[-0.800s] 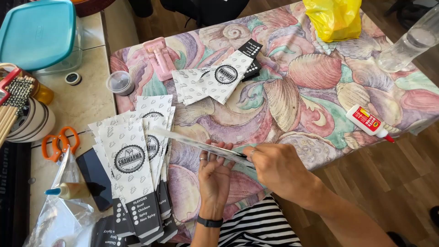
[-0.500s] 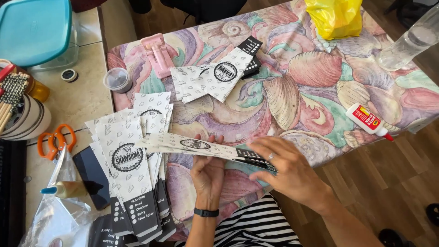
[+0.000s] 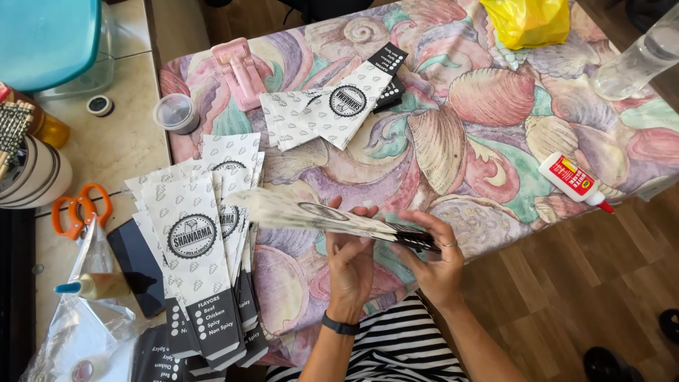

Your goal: Applying glue to the edges of stacked paper food wraps to assemble them.

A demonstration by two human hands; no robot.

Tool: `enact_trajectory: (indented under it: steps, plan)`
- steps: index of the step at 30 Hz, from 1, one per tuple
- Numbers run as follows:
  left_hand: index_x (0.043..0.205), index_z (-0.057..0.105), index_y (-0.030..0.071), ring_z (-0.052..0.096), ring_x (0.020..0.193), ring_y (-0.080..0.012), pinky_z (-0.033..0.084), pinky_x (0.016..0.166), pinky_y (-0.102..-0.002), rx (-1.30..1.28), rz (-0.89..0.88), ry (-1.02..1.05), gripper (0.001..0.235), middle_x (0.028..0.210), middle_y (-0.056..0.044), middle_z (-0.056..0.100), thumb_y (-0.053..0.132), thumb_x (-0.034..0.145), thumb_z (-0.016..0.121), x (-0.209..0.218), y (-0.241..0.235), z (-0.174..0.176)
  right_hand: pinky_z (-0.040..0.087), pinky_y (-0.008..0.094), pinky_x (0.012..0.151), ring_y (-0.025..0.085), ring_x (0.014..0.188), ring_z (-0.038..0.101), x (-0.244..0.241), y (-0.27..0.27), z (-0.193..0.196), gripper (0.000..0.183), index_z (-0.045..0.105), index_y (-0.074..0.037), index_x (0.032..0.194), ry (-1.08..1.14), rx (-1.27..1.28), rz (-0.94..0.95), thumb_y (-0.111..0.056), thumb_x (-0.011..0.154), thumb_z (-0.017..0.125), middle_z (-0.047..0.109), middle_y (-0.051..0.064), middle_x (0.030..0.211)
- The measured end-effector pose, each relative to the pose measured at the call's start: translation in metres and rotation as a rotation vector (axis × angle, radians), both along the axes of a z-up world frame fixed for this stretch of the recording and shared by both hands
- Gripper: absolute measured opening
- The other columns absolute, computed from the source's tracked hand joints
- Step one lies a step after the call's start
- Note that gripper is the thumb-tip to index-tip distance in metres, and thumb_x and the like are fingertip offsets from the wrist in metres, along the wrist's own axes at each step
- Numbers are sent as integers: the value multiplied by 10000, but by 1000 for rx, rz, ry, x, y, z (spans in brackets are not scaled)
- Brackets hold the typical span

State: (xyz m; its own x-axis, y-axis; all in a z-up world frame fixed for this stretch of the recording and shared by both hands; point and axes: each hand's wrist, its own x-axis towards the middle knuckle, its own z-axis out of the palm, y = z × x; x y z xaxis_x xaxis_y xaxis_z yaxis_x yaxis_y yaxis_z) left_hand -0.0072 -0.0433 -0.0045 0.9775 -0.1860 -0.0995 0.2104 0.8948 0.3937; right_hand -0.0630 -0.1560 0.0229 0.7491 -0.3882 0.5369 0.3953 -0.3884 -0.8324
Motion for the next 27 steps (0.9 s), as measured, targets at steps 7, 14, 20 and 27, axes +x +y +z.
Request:
enact_trajectory:
  steps: [7,14,20,27]
  plan:
    - [1446,450,97,574,1288,-356,434,1155,-589,-40,90,-42,816,1271,-143,635,26,701,775,29,83,-13,627,387,794,261,818,767,-3,-62,-13,236,706,59,863,55,148,226,140,692,847,769,187,860]
    - [1228,625,143,679,1135,-181,479,1027,-328,1326,264,-391,497,1159,-41,737,167,766,806,10,113,42,620,360,1043,258,1186,687,-6,-82,-7,394,655,-64,1123,328,164,206,39,773,803,685,125,1249]
    - [1221,607,112,700,1118,-224,558,985,-357,1300,205,-487,506,1205,-76,710,149,753,794,15,115,39,421,397,1223,300,1368,556,-5,-73,2,585,563,-44,1294,136,174,341,79,766,782,575,176,1397]
    - [1240,636,101,687,1041,-191,532,941,-312,1344,167,-442,536,1090,-88,720,69,728,794,21,110,38,491,410,1198,338,1340,594,-24,-83,-6,476,595,45,1183,183,178,165,217,747,515,620,229,1304]
